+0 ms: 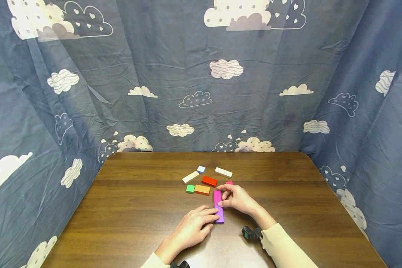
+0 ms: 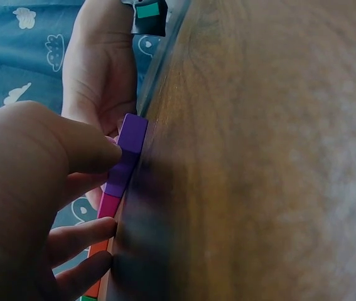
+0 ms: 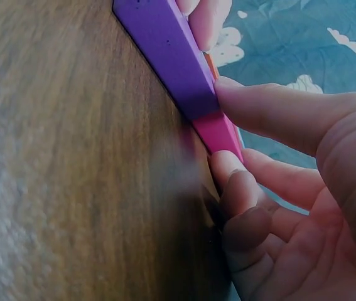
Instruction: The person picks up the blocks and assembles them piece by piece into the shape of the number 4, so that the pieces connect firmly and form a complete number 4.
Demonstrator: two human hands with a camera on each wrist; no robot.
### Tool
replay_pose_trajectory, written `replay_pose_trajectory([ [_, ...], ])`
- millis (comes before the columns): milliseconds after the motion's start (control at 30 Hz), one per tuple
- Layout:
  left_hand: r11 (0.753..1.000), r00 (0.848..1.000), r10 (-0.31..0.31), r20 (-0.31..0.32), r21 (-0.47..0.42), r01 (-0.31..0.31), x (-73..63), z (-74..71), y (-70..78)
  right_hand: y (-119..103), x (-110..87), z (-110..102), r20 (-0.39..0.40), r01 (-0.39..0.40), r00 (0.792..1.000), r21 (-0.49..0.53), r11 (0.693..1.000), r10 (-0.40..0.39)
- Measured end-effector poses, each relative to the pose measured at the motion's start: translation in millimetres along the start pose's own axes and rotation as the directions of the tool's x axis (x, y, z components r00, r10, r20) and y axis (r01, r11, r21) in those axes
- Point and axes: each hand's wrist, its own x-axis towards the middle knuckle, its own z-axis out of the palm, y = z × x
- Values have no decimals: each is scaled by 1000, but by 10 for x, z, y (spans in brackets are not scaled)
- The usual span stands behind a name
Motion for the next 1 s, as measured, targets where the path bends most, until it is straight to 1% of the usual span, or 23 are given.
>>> replay_pose_trajectory([
  [167,1000,1000,6,-11,5,-6,8,12,-16,7,10,-19,2,29,1000,1,1000,-29],
  [433,1000,1000,-3,2,-6,3,-3,6,-8,43,3,-5,20,14,1000,3,1000,-14],
  [733,1000,1000,-7,5,-10,7,-2,5,1,46,-3,-9,14,35,999,-16,999,-35],
  [1000,999,1000,-12,-6,-36,12,-16,1,17,55,-15,-8,19,46,999,-12,999,-46],
])
